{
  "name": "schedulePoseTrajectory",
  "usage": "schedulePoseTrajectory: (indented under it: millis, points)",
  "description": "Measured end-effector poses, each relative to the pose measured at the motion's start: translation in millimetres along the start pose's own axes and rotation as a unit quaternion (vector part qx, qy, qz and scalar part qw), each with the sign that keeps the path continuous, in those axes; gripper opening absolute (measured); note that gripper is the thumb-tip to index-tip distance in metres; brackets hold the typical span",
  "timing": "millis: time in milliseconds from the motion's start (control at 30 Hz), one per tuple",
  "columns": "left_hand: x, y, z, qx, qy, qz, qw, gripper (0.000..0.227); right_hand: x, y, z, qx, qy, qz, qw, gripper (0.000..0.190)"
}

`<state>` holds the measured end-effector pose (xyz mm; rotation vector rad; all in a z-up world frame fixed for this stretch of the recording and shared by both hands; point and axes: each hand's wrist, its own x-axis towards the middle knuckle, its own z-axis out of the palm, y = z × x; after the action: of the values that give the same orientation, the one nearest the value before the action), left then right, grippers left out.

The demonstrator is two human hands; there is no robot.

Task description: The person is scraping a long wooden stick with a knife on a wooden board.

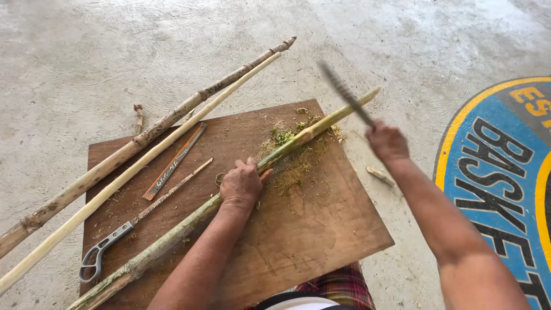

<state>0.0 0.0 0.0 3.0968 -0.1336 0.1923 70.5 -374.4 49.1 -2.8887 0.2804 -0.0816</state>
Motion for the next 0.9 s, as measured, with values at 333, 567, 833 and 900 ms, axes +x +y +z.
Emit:
schedulePoseTrajectory:
  millis: [333, 567, 833, 900]
  points:
    - [-0.9, 3.0, -9.9, -0.001, -0.048, -0.008, 0.999, 0.071, -40.2, -52.3, 48.2, -0.088, 0.000, -0.219, 0.972, 0.038]
    - [-0.5, 0.7, -6.5, -0.007, -0.021, -0.004, 1.000, 0.070, 19.5, -34.0, 21.2, -0.011, 0.035, -0.122, 0.992, 0.040]
    - [3.0, 0.7, -9.7, -0.033, -0.073, -0.015, 0.997, 0.070, 45.4, -8.1, 44.8, -0.032, 0.081, -0.046, 0.995, 0.030]
    - [6.7, -0.3, 6.5, -0.042, 0.030, -0.009, 0.999, 0.065, 33.6, -24.0, 50.1, -0.054, 0.158, -0.147, 0.975, 0.026]
